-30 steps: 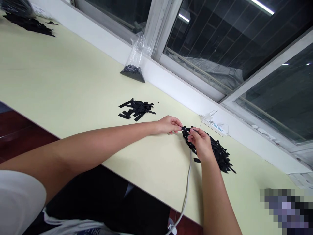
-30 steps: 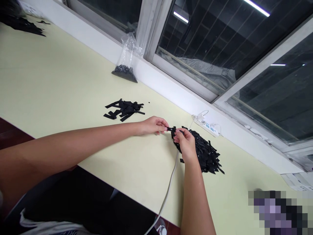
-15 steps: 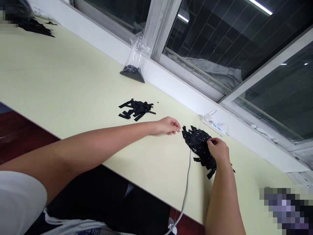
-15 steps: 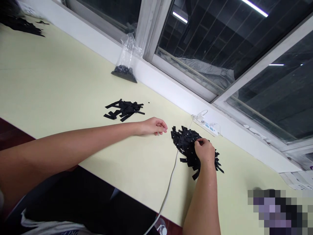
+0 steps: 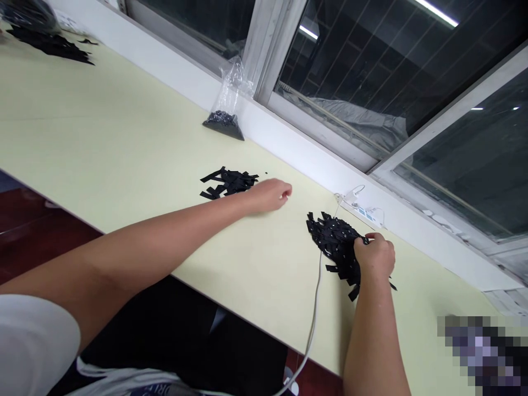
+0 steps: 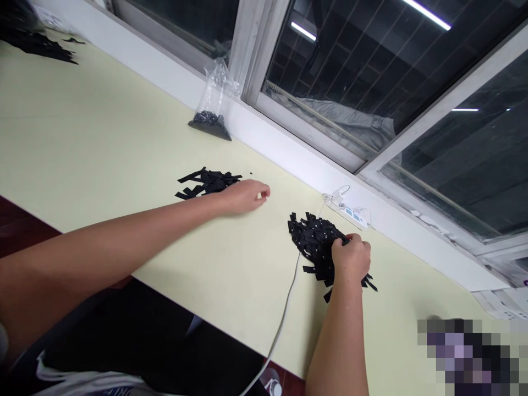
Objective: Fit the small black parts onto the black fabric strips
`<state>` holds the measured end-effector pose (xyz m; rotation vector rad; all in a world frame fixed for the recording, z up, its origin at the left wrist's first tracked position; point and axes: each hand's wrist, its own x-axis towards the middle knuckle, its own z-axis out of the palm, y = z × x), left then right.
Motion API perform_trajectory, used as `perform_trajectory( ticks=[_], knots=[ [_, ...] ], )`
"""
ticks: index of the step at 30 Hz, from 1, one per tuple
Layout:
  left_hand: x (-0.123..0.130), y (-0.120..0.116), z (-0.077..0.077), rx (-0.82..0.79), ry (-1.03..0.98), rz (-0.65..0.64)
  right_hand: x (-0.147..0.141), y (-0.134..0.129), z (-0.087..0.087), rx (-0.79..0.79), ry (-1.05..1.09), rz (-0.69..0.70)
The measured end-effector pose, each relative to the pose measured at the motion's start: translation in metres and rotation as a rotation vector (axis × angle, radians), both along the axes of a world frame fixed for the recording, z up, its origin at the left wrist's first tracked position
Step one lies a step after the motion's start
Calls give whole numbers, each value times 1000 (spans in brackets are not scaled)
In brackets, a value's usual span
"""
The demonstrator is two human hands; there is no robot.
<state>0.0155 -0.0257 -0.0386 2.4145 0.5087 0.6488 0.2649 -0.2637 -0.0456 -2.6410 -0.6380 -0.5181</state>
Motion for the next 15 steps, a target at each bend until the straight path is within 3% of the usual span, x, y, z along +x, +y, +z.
perform_trajectory(
  ticks=[3, 6, 10, 15],
  knots=[
    [-14, 27, 8, 235, 161, 231, -3, 2, 2, 11, 21, 4],
    [-22, 46, 9, 236, 396, 397, -7, 6, 3, 68, -15, 38],
    [-22, 55, 6, 154, 518, 392, -13, 12, 1, 69, -14, 132],
    [-20, 53, 7, 249, 579, 378, -21, 18, 0, 66, -26, 193]
  ],
)
